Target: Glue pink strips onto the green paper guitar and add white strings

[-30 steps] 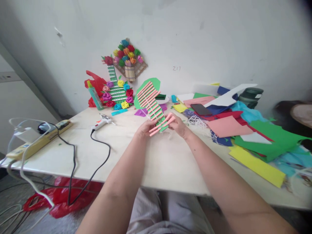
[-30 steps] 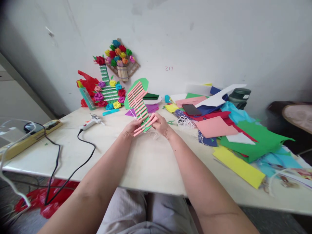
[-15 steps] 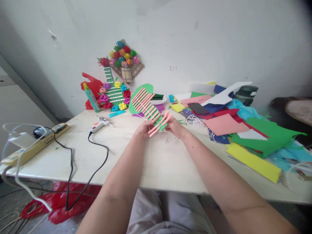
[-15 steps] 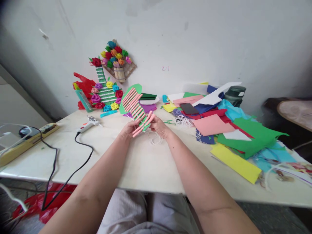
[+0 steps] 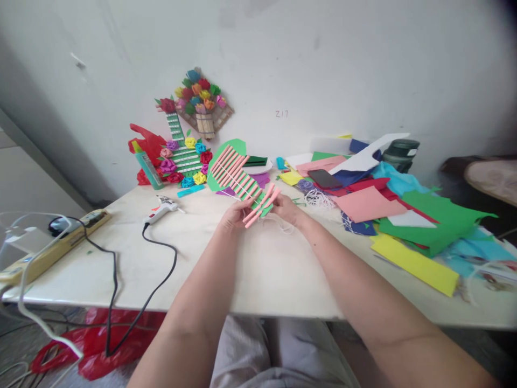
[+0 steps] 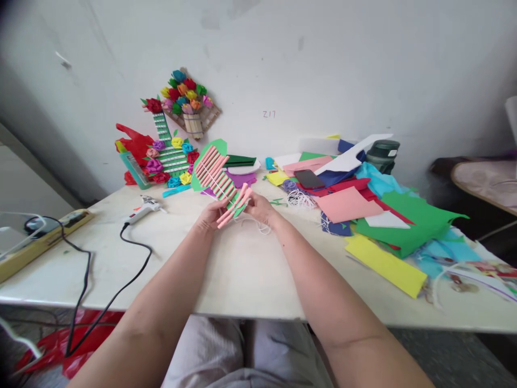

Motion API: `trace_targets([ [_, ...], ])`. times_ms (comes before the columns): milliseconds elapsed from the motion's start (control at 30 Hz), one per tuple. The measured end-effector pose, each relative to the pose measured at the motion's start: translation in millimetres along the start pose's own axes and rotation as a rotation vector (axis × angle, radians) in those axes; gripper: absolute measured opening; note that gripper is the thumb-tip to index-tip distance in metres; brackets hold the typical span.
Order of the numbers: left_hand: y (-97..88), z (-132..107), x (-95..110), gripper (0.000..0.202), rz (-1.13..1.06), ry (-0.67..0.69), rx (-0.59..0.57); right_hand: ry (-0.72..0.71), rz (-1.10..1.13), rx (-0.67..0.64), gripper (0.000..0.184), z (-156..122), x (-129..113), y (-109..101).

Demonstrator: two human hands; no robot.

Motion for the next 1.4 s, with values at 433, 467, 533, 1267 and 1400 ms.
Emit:
trace_targets([
  [433,-0.7,1.8,2.3,0.033,-0.013,0.003,0.030,0.109,0.636,-0.030,0.061,-7.9,3.7,-0.5],
  [467,-1.4,2.2,2.4,0.032,-0.017,0.007,0.033,0.108,0.666,-0.013,0.058,-7.3,5.3,-1.7],
  [533,-0.5,2.8,1.8,0.032,-0.022,0.012,0.025,0.114,0.732,0.010,0.053,-6.2,9.1,-0.8],
  [1267,-18.6,5.7,15.9,0.023,0.373,0.166,0.234,-0.533,-0.802,0.552,0.026,-32.0,-70.1,-26.8],
  [1400,-14.7,6.5,14.5,0.021,0.451,0.165,0.218,-0.535,-0.912,0.469,0.020,-28.8,-69.6,-9.4],
])
Point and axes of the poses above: each hand's wrist, its own z-axis towards the middle knuckle, its own y-axis out of the palm, x = y × z, the point moved 10 cm from there along z, towards the middle knuckle, and after that the axes turned 12 degrees about z, right-handed, at the moved point
